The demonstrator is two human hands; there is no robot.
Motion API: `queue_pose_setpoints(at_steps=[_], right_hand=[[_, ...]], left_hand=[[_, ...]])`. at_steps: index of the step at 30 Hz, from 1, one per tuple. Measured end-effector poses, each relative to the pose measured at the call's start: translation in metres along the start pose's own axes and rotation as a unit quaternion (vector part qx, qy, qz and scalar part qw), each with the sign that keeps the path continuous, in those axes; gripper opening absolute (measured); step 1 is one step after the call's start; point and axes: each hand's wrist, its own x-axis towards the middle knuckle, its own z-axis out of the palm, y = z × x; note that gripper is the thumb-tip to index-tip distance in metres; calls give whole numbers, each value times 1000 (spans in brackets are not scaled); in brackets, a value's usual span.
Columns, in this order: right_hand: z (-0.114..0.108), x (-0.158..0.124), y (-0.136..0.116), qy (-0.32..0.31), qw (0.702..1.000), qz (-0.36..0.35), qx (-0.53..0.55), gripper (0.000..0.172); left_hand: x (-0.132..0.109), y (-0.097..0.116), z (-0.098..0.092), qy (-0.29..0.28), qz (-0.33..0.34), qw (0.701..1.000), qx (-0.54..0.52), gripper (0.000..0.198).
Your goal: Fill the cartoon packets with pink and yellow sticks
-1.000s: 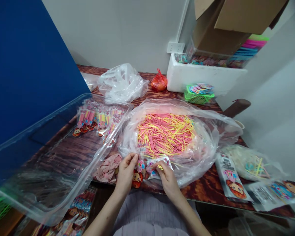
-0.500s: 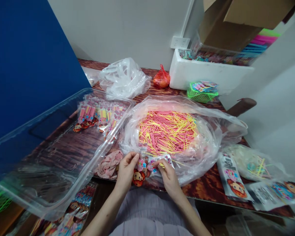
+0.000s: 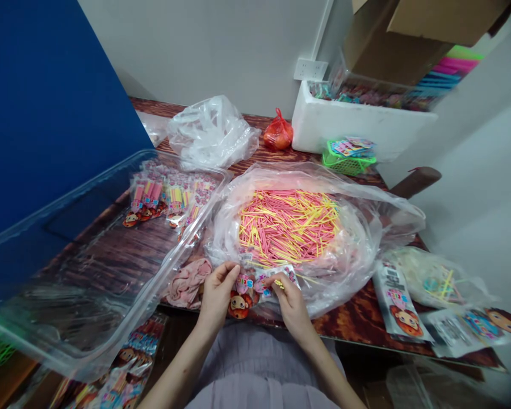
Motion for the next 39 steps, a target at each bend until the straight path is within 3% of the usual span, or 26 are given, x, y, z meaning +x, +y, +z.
queue_pose_setpoints(at_steps=[39], right_hand=[[2,-1,0,5,1000,5,0,25]], left_hand=[[-2,-4,-6,-18,-24,999,-15,30]])
